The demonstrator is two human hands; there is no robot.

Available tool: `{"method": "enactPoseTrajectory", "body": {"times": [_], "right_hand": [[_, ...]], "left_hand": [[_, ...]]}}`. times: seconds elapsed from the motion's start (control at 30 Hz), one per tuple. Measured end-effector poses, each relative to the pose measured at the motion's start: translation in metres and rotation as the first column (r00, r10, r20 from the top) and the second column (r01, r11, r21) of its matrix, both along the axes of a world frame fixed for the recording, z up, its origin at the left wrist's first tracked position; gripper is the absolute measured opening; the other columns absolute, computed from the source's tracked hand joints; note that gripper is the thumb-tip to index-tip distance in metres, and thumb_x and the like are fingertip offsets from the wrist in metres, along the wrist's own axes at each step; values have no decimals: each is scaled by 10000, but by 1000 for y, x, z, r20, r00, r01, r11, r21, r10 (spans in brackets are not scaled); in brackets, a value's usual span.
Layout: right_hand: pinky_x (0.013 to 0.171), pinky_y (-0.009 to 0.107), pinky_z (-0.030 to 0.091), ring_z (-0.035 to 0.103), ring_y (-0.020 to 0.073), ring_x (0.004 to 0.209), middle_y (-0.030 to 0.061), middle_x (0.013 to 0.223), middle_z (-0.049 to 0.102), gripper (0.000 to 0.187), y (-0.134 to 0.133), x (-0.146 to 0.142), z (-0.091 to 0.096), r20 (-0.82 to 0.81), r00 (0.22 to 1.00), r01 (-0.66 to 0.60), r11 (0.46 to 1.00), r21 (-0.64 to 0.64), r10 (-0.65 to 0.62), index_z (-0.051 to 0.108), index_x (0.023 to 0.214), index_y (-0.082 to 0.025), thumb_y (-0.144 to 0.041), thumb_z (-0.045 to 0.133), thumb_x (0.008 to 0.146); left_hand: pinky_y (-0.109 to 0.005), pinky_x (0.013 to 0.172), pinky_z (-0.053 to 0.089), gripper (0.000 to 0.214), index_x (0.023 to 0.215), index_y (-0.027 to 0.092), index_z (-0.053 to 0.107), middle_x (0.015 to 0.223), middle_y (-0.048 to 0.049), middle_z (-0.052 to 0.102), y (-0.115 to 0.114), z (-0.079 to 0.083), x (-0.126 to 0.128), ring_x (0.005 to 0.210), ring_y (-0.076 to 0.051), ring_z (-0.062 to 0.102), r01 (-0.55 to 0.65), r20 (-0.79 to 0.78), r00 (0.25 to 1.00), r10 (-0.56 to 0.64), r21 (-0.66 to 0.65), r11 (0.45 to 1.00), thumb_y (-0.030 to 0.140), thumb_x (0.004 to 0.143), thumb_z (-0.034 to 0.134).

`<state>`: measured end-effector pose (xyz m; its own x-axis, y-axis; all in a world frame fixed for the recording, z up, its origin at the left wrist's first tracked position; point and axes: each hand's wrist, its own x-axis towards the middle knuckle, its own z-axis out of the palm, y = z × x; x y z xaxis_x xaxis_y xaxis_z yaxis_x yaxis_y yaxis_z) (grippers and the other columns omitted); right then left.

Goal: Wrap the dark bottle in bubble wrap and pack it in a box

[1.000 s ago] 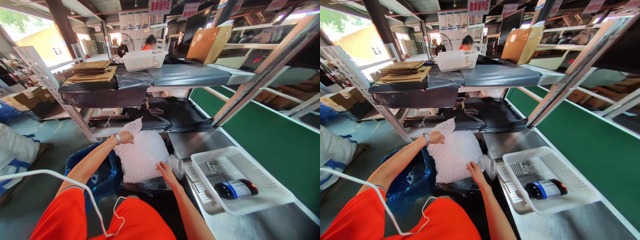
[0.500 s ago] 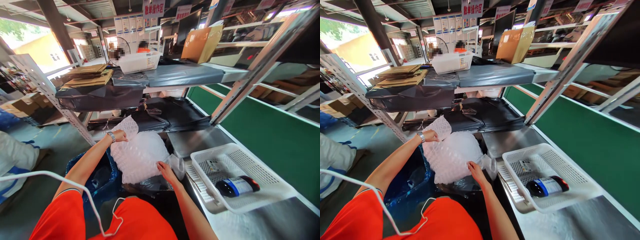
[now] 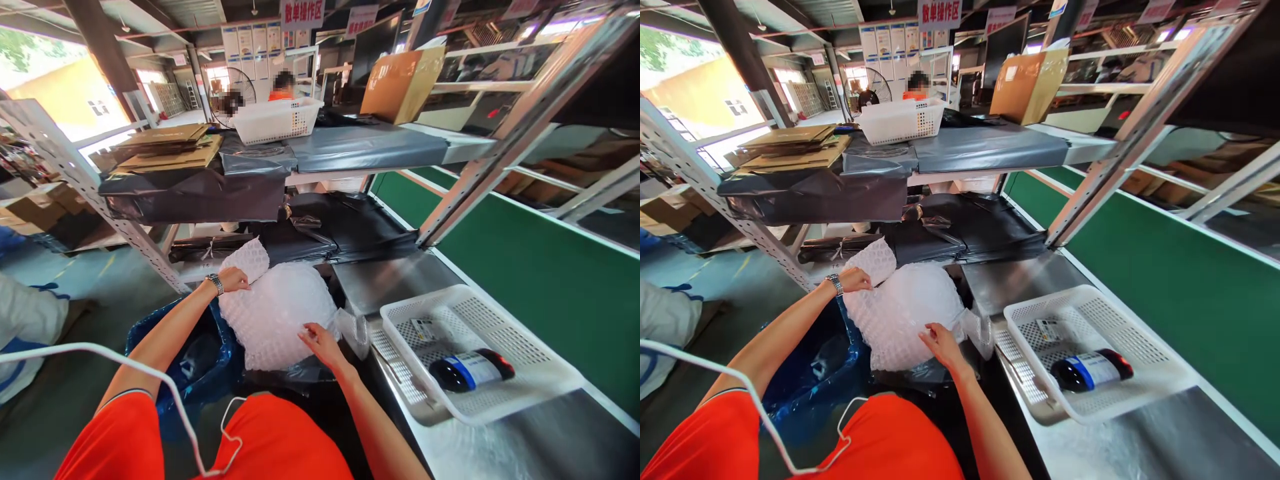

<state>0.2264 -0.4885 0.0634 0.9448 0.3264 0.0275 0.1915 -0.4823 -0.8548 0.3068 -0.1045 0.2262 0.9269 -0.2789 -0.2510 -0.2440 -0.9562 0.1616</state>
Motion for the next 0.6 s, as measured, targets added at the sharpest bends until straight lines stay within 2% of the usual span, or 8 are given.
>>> {"method": "enactPoseTrajectory", "body": {"times": [0.07, 0.17, 0.23, 0.3, 0.37, 0.47, 0.53, 0.6], "right_hand": [[830, 393, 512, 681, 262, 891, 86, 973, 761, 403, 11, 4, -1, 41, 999, 3, 1000, -18, -3, 742, 1050, -213, -571, 682, 872], [788, 375, 509, 661, 241, 826, 67, 892, 744, 329, 25, 9, -3, 57, 998, -12, 1000, 11, 11, 719, 906, -226, -533, 601, 903], [755, 357, 494, 637, 224, 781, 48, 832, 718, 349, 30, 11, -3, 43, 999, -26, 999, 26, 25, 693, 842, -231, -534, 542, 929], [720, 339, 469, 604, 212, 748, 29, 780, 682, 377, 32, 11, -2, 28, 999, -34, 999, 35, 33, 664, 801, -237, -549, 510, 947], [687, 327, 443, 566, 202, 719, 14, 737, 641, 401, 33, 9, 0, 16, 999, -39, 998, 42, 39, 635, 776, -242, -570, 495, 958], [688, 325, 432, 547, 204, 732, 11, 738, 615, 425, 35, 8, 5, 11, 999, -42, 998, 52, 41, 610, 773, -246, -597, 476, 971], [700, 327, 431, 546, 207, 749, 14, 748, 610, 440, 36, 7, 9, 11, 999, -47, 997, 56, 46, 586, 763, -247, -608, 463, 983], [695, 325, 420, 540, 204, 741, 11, 735, 597, 455, 38, 6, 13, 6, 999, -48, 997, 59, 48, 560, 752, -248, -614, 448, 997]], "left_hand": [[-272, 731, 414, 351, 1009, 222, 850, 938, -60, 801, -3, 0, -2, 910, -219, 696, 29, 12, 1000, -29, -8, 1000, 514, 969, 661], [-279, 730, 430, 378, 968, 214, 839, 944, -66, 792, -3, 1, -2, 921, -227, 698, 60, 22, 998, -60, -12, 998, 500, 1007, 597], [-290, 788, 471, 328, 992, 210, 825, 1053, -80, 786, -4, 0, -2, 1003, -242, 702, 78, 35, 996, -78, -11, 997, 454, 1003, 606], [-321, 912, 506, 235, 1104, 214, 799, 1207, -94, 757, -10, -5, -5, 1126, -263, 686, 134, 77, 988, -132, -18, 991, 345, 950, 678], [-372, 1055, 495, 369, 1259, 210, 743, 1338, -117, 712, -26, -16, -11, 1251, -288, 645, 253, 150, 958, -243, -52, 966, 223, 891, 723], [-422, 1161, 457, 499, 1386, 173, 667, 1422, -161, 675, -67, -41, -25, 1345, -315, 602, 479, 225, 866, -446, -117, 870, 188, 891, 723], [-426, 1144, 478, 498, 1407, 160, 654, 1398, -176, 692, -95, -58, -32, 1324, -321, 624, 566, 212, 818, -534, -131, 814, 256, 924, 725], [-418, 1063, 527, 457, 1372, 163, 683, 1304, -174, 741, -116, -73, -33, 1222, -321, 689, 566, 152, 823, -547, -129, 815, 319, 945, 726]]}}
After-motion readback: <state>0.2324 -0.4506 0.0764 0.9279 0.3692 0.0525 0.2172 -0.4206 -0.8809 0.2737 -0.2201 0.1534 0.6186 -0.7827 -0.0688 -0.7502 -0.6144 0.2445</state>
